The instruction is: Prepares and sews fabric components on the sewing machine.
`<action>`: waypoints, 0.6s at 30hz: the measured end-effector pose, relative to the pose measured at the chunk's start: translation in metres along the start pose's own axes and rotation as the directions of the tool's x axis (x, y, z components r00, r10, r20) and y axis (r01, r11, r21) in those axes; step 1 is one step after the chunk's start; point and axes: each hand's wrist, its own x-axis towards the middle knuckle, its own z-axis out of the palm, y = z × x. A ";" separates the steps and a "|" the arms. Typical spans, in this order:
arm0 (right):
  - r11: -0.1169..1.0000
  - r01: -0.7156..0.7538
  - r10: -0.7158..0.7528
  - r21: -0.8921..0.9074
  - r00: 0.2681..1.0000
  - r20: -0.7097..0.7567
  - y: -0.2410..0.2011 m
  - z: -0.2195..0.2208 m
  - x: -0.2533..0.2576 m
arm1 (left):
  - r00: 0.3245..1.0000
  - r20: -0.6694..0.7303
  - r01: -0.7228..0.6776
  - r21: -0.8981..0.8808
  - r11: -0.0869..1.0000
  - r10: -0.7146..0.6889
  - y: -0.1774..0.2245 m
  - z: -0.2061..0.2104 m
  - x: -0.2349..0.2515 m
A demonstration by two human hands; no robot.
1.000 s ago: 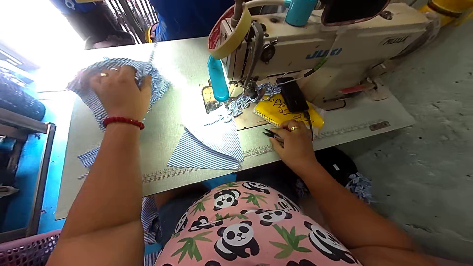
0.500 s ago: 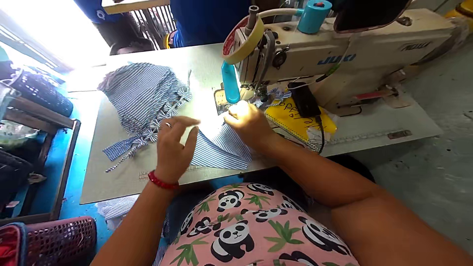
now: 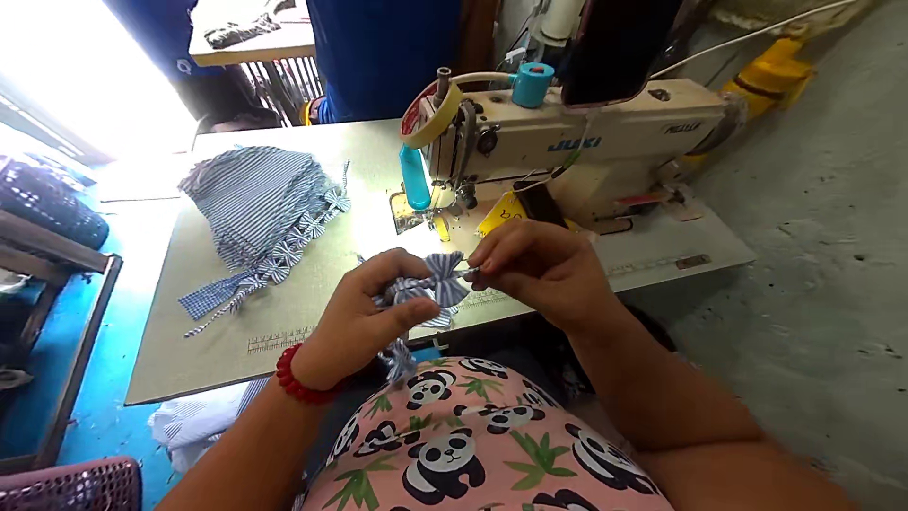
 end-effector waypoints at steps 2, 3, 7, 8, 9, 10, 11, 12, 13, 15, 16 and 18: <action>0.994 -0.070 0.068 0.078 0.997 0.030 0.003 0.006 -0.007 | 0.998 -0.053 -0.018 0.071 0.997 0.022 0.001 -0.005 -0.009; 0.986 -0.097 0.093 0.136 0.995 0.037 0.005 0.010 -0.009 | 0.996 -0.077 -0.038 0.114 0.993 0.047 0.001 -0.006 -0.013; 0.929 -0.227 0.230 0.293 0.973 0.023 0.006 0.026 -0.012 | 0.977 -0.145 -0.097 0.358 0.929 0.158 0.005 -0.008 -0.025; 0.909 -0.268 0.276 0.318 0.961 0.022 0.004 0.029 -0.011 | 0.971 -0.146 -0.117 0.406 0.906 0.190 0.005 -0.008 -0.028; 0.895 -0.304 0.315 0.328 0.949 0.020 0.002 0.032 -0.011 | 0.965 -0.137 -0.140 0.449 0.883 0.223 0.006 -0.008 -0.030; 0.886 -0.332 0.347 0.324 0.938 0.013 0.001 0.034 -0.010 | 0.958 -0.122 -0.166 0.500 0.850 0.259 0.006 -0.008 -0.031; 0.885 -0.354 0.369 0.301 0.929 0.006 -0.001 0.035 -0.010 | 0.949 -0.097 -0.197 0.566 0.801 0.301 0.006 -0.008 -0.033; 0.891 -0.365 0.379 0.270 0.925 -0.003 -0.001 0.036 -0.010 | 0.934 -0.064 -0.229 0.646 0.728 0.351 0.007 -0.009 -0.035; 0.905 -0.357 0.370 0.233 0.929 -0.013 -0.002 0.036 -0.011 | 0.914 -0.033 -0.259 0.719 0.645 0.404 0.006 -0.010 -0.036; 0.953 -0.289 0.291 0.094 0.957 -0.015 -0.001 0.034 -0.013 | 0.872 0.030 -0.305 0.814 0.495 0.488 0.006 -0.014 -0.039; 0.973 -0.229 0.228 -0.026 0.973 -0.012 0.000 0.032 -0.015 | 0.855 0.059 -0.322 0.839 0.438 0.516 0.005 -0.016 -0.041; 0.918 -0.041 0.059 -0.395 0.998 0.034 0.004 0.028 -0.021 | 0.850 0.118 -0.343 0.863 0.371 0.513 0.003 -0.018 -0.048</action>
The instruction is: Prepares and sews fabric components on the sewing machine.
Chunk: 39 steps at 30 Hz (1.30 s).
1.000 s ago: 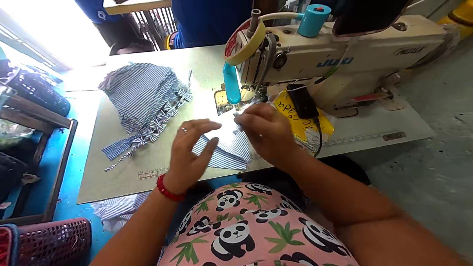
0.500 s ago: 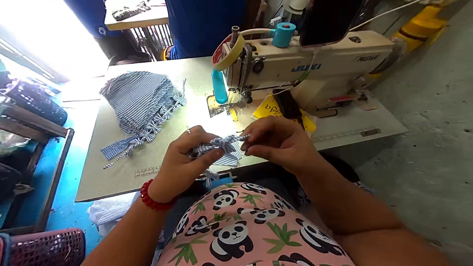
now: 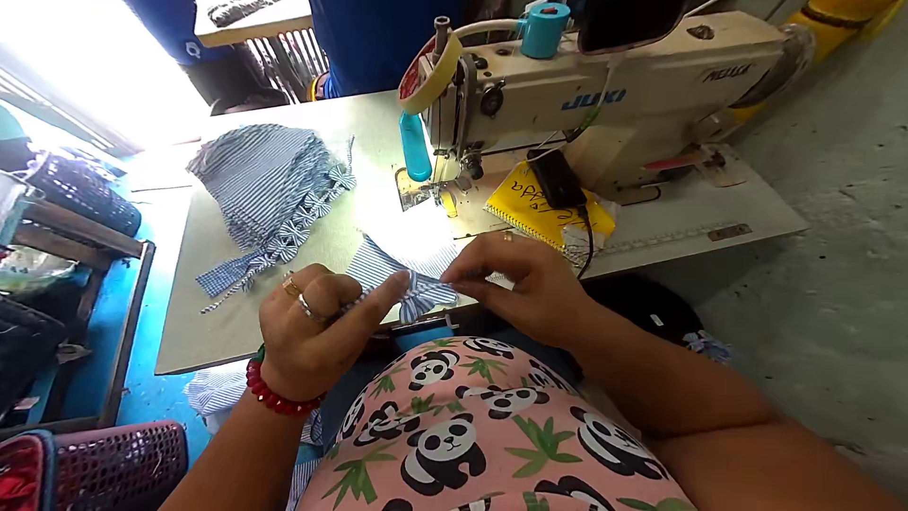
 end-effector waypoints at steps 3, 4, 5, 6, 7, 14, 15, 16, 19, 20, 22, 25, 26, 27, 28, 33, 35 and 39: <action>0.869 0.229 -0.233 -0.437 0.971 0.045 0.019 0.006 -0.022 | 0.976 0.212 0.072 -0.078 0.994 -0.054 0.007 0.010 -0.025; 0.832 0.260 -0.261 -0.490 0.963 0.068 0.028 0.009 -0.034 | 0.940 0.324 0.156 -0.134 0.979 -0.106 0.009 0.017 -0.037; 0.810 0.281 -0.274 -0.515 0.957 0.092 0.039 0.013 -0.046 | 0.886 0.435 0.260 -0.187 0.947 -0.158 0.010 0.024 -0.048; 0.793 0.301 -0.283 -0.529 0.952 0.116 0.050 0.015 -0.057 | 0.837 0.506 0.364 -0.227 0.903 -0.210 0.009 0.031 -0.056; 0.770 0.323 -0.294 -0.550 0.945 0.144 0.058 0.016 -0.065 | 0.810 0.527 0.441 -0.257 0.860 -0.258 0.006 0.039 -0.060; 0.576 0.433 -0.332 -0.693 0.899 0.287 0.092 0.020 -0.082 | 0.847 0.501 0.277 -0.137 0.951 -0.175 -0.023 0.105 -0.020; 0.560 0.432 -0.356 -0.707 0.896 0.266 0.097 0.021 -0.083 | 0.851 0.499 0.273 -0.154 0.950 -0.163 -0.024 0.111 -0.017; 0.544 0.429 -0.383 -0.721 0.892 0.242 0.100 0.022 -0.083 | 0.849 0.503 0.282 -0.171 0.944 -0.162 -0.026 0.115 -0.015; 0.524 0.397 -0.396 -0.754 0.897 0.196 0.103 0.028 -0.081 | 0.758 0.626 0.406 -0.232 0.884 -0.184 -0.036 0.115 -0.004; 0.541 0.382 -0.383 -0.750 0.905 0.185 0.105 0.032 -0.078 | 0.707 0.686 0.452 -0.249 0.857 -0.173 -0.041 0.112 0.003; 0.594 0.360 -0.342 -0.720 0.923 0.179 0.111 0.040 -0.070 | 0.630 0.766 0.507 -0.277 0.816 -0.131 -0.055 0.108 0.019; 0.677 0.324 -0.278 -0.661 0.944 0.179 0.117 0.047 -0.064 | 0.658 0.689 0.552 -0.168 0.817 -0.303 -0.093 0.094 0.035; 0.689 0.313 -0.263 -0.653 0.948 0.178 0.117 0.046 -0.065 | 0.675 0.562 0.598 -0.038 0.801 -0.477 -0.108 0.086 0.035; 0.691 0.309 -0.252 -0.654 0.950 0.183 0.116 0.044 -0.068 | 0.682 0.379 0.642 0.098 0.760 -0.625 -0.120 0.076 0.033; 0.686 0.310 -0.246 -0.658 0.950 0.191 0.115 0.041 -0.070 | 0.683 0.201 0.678 0.185 0.712 -0.703 -0.125 0.066 0.028; 0.696 0.328 -0.255 -0.639 0.945 0.207 0.117 0.030 -0.075 | 0.813 0.498 0.256 0.163 0.953 -0.303 -0.047 0.067 -0.051; 0.709 0.351 -0.272 -0.612 0.936 0.221 0.108 0.024 -0.070 | 0.778 0.566 0.267 0.093 0.959 -0.271 -0.028 0.069 -0.078; 0.616 0.528 -0.499 -0.584 0.836 0.228 0.062 0.020 -0.037 | 0.821 0.436 0.533 -0.353 0.769 -0.369 0.011 0.061 -0.062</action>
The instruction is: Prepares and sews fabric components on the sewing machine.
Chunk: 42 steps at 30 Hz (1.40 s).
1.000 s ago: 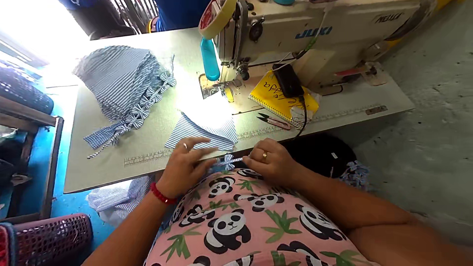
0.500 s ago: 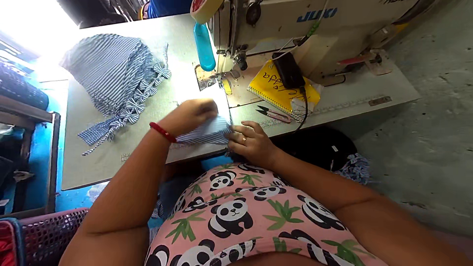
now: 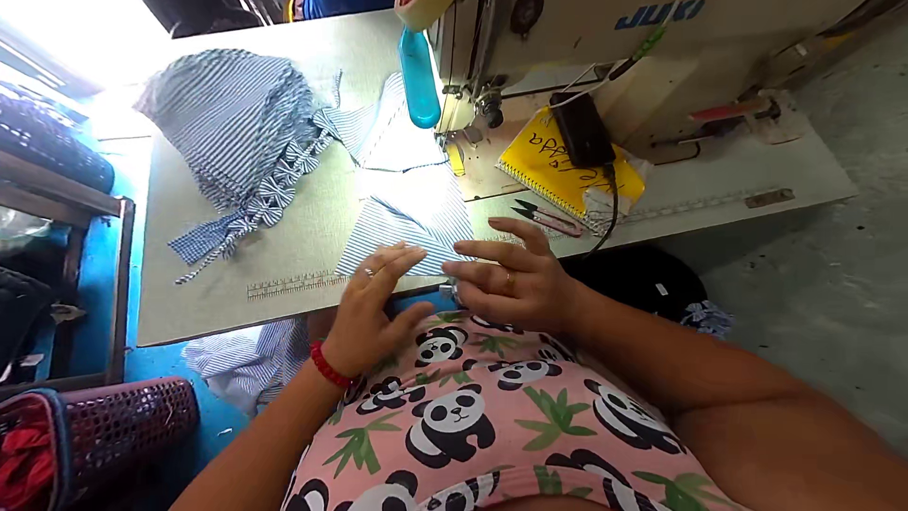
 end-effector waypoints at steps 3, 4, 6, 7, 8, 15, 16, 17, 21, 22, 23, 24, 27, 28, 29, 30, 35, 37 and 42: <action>0.995 0.093 -0.095 -0.018 0.978 -0.184 0.001 -0.016 0.041 | 0.973 0.215 0.183 -0.519 0.835 -0.080 0.018 0.010 0.009; 0.996 0.085 -0.086 -0.012 0.972 -0.217 0.004 -0.022 0.051 | 0.965 0.251 0.215 -0.593 0.776 -0.075 0.017 0.015 0.009; 0.997 0.073 -0.070 0.003 0.964 -0.256 0.012 -0.034 0.060 | 0.963 0.262 0.224 -0.673 0.705 -0.056 0.010 0.021 0.005; 0.998 0.069 -0.068 -0.004 0.962 -0.265 0.016 -0.039 0.060 | 0.968 0.241 0.224 -0.678 0.701 -0.077 0.008 0.019 0.002; 0.998 0.056 -0.059 -0.017 0.961 -0.269 0.019 -0.042 0.057 | 0.971 0.212 0.225 -0.661 0.715 -0.109 0.006 0.013 -0.002; 0.988 -0.154 0.153 0.020 0.946 -0.285 0.026 -0.012 0.013 | 0.937 0.300 0.295 -0.396 0.869 -0.181 -0.009 -0.109 0.030; 0.982 -0.186 0.184 0.020 0.947 -0.263 0.024 -0.003 0.010 | 0.922 0.315 0.311 -0.253 0.916 -0.225 -0.006 -0.122 0.050; 0.974 -0.227 0.222 0.005 0.948 -0.227 0.022 0.006 0.008 | 0.891 0.342 0.341 -0.069 0.938 -0.299 -0.003 -0.130 0.074; 0.889 -0.446 0.453 -0.101 0.889 0.061 0.015 0.043 0.000 | 0.636 0.380 0.380 0.603 0.701 -0.672 -0.025 -0.110 0.157; 0.868 -0.481 0.494 -0.127 0.861 0.117 0.015 0.051 -0.003 | 0.614 0.338 0.394 0.653 0.648 -0.713 -0.040 -0.102 0.164; 0.852 -0.504 0.521 -0.140 0.842 0.139 0.015 0.057 -0.006 | 0.642 0.282 0.395 0.675 0.623 -0.713 -0.053 -0.097 0.164; 0.842 -0.520 0.537 -0.142 0.831 0.142 0.016 0.060 -0.009 | 0.719 0.223 0.378 0.670 0.639 -0.659 -0.061 -0.095 0.157; 0.833 -0.548 0.553 -0.076 0.820 0.148 0.021 0.061 -0.013 | 0.941 0.200 0.144 0.498 0.855 -0.274 -0.056 -0.091 0.119; 0.832 -0.553 0.553 -0.046 0.818 0.156 0.022 0.060 -0.014 | 0.960 0.226 0.049 0.448 0.892 -0.167 -0.054 -0.086 0.105; 0.831 -0.555 0.551 -0.027 0.818 0.163 0.022 0.059 -0.014 | 0.964 0.245 -0.010 0.429 0.903 -0.106 -0.055 -0.080 0.090; 0.832 -0.554 0.550 -0.022 0.819 0.164 0.023 0.059 -0.014 | 0.965 0.249 -0.030 0.424 0.905 -0.084 -0.059 -0.073 0.077; 0.827 -0.561 0.559 -0.021 0.820 0.119 0.021 0.060 -0.013 | 0.986 0.089 0.093 0.420 0.903 -0.143 -0.085 -0.048 0.047; 0.828 -0.561 0.560 -0.019 0.824 0.084 0.021 0.060 -0.010 | 0.984 0.053 0.133 0.416 0.900 -0.170 -0.089 -0.047 0.051; 0.860 -0.509 0.511 -0.049 0.857 0.072 0.027 0.049 -0.001 | 0.980 0.101 0.135 0.296 0.945 -0.172 -0.099 -0.059 0.066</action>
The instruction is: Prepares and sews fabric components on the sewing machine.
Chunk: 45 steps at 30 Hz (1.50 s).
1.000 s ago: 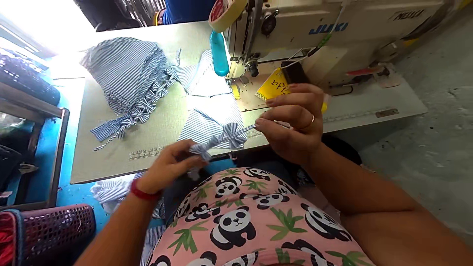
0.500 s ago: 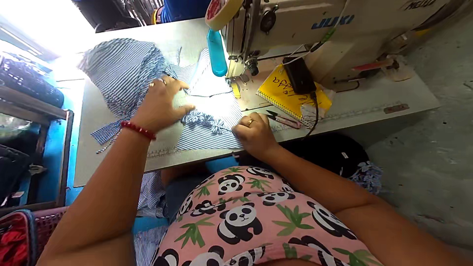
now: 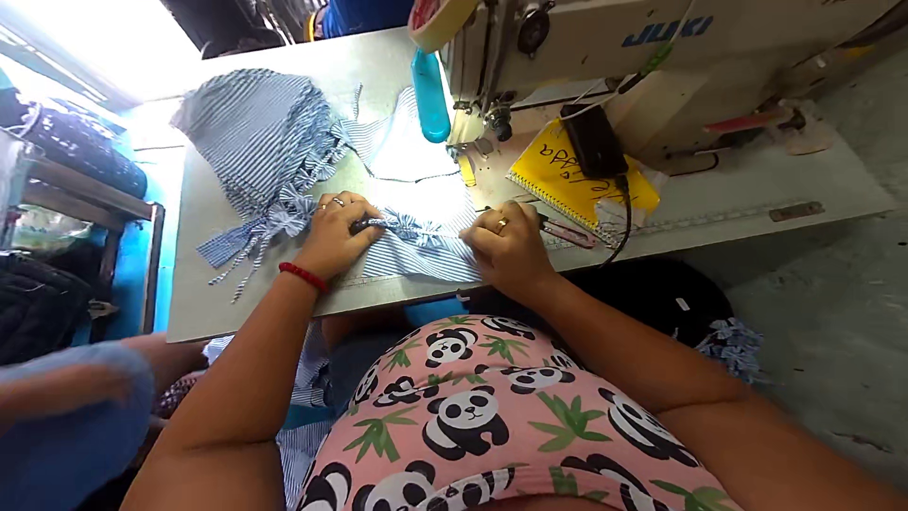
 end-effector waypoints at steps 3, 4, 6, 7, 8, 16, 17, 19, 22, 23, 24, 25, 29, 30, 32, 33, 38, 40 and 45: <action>1.000 0.029 -0.029 0.009 1.000 0.012 0.000 -0.001 0.003 | 1.000 0.013 -0.026 -0.017 1.000 0.026 -0.001 -0.005 0.002; 0.999 0.042 -0.042 0.011 0.999 0.012 -0.001 -0.001 0.004 | 1.000 -0.001 -0.030 0.000 1.000 0.030 0.002 -0.005 0.003; 0.998 0.068 -0.068 0.014 0.998 0.008 -0.006 0.000 0.006 | 1.000 -0.024 0.001 0.055 0.998 0.000 0.014 -0.011 0.004; 0.997 0.075 -0.075 0.006 0.997 -0.001 -0.009 -0.001 0.007 | 0.999 -0.041 0.009 0.098 0.995 -0.005 0.021 -0.016 0.005; 0.997 0.081 -0.081 -0.006 0.997 -0.016 -0.010 -0.002 0.007 | 0.998 -0.056 -0.013 0.157 0.988 0.022 0.026 -0.021 0.009; 0.992 0.088 -0.103 -0.088 0.979 -0.175 -0.014 -0.012 0.007 | 0.953 0.252 -0.282 0.536 0.796 0.167 0.053 -0.074 0.082; 0.995 0.073 -0.082 -0.069 0.988 -0.134 -0.014 -0.009 0.003 | 0.947 0.294 -0.276 0.545 0.792 0.128 0.046 -0.062 0.086; 1.000 0.019 -0.019 -0.014 1.000 -0.009 -0.013 0.000 -0.008 | 0.948 0.298 -0.261 0.541 0.800 0.108 0.034 -0.031 0.084; 0.996 -0.056 0.052 0.064 0.997 0.061 -0.008 0.009 -0.020 | 0.970 -0.027 -0.214 0.386 0.897 0.244 0.044 0.009 0.049; 0.992 -0.076 0.072 0.100 0.996 0.047 -0.006 0.009 -0.023 | 0.960 -0.107 -0.215 0.310 0.926 0.258 0.059 0.023 0.029; 0.986 -0.095 0.092 0.137 0.995 0.028 -0.005 0.008 -0.024 | 0.957 -0.127 -0.222 0.250 0.942 0.260 0.074 0.036 0.005; 0.980 -0.113 0.114 0.162 0.993 0.004 -0.004 0.006 -0.024 | 0.953 -0.118 -0.247 0.226 0.942 0.278 0.085 0.048 -0.015; 0.965 -0.135 0.148 0.224 0.988 -0.043 0.000 -0.001 -0.030 | 0.921 -0.056 -0.352 0.298 0.887 0.384 0.090 0.077 -0.059; 0.968 -0.122 0.136 0.218 0.989 -0.050 0.000 -0.002 -0.034 | 0.915 -0.064 -0.362 0.302 0.882 0.398 0.088 0.077 -0.062; 0.981 -0.084 0.095 0.172 0.994 -0.054 -0.001 -0.003 -0.042 | 0.906 -0.071 -0.379 0.300 0.875 0.417 0.087 0.076 -0.063; 0.986 -0.073 0.083 0.153 0.995 -0.058 -0.001 -0.004 -0.046 | 0.903 -0.071 -0.385 0.303 0.872 0.424 0.087 0.076 -0.064; 0.985 -0.079 0.087 0.151 0.995 -0.044 -0.001 -0.003 -0.052 | 0.901 -0.039 -0.397 0.326 0.858 0.432 0.092 0.077 -0.060; 0.985 -0.081 0.087 0.153 0.996 -0.036 0.000 -0.003 -0.052 | 0.900 -0.031 -0.403 0.321 0.857 0.435 0.091 0.079 -0.059; 0.983 -0.070 0.075 0.172 0.997 -0.021 0.002 -0.004 -0.054 | 0.903 -0.052 -0.397 0.281 0.874 0.427 0.090 0.079 -0.059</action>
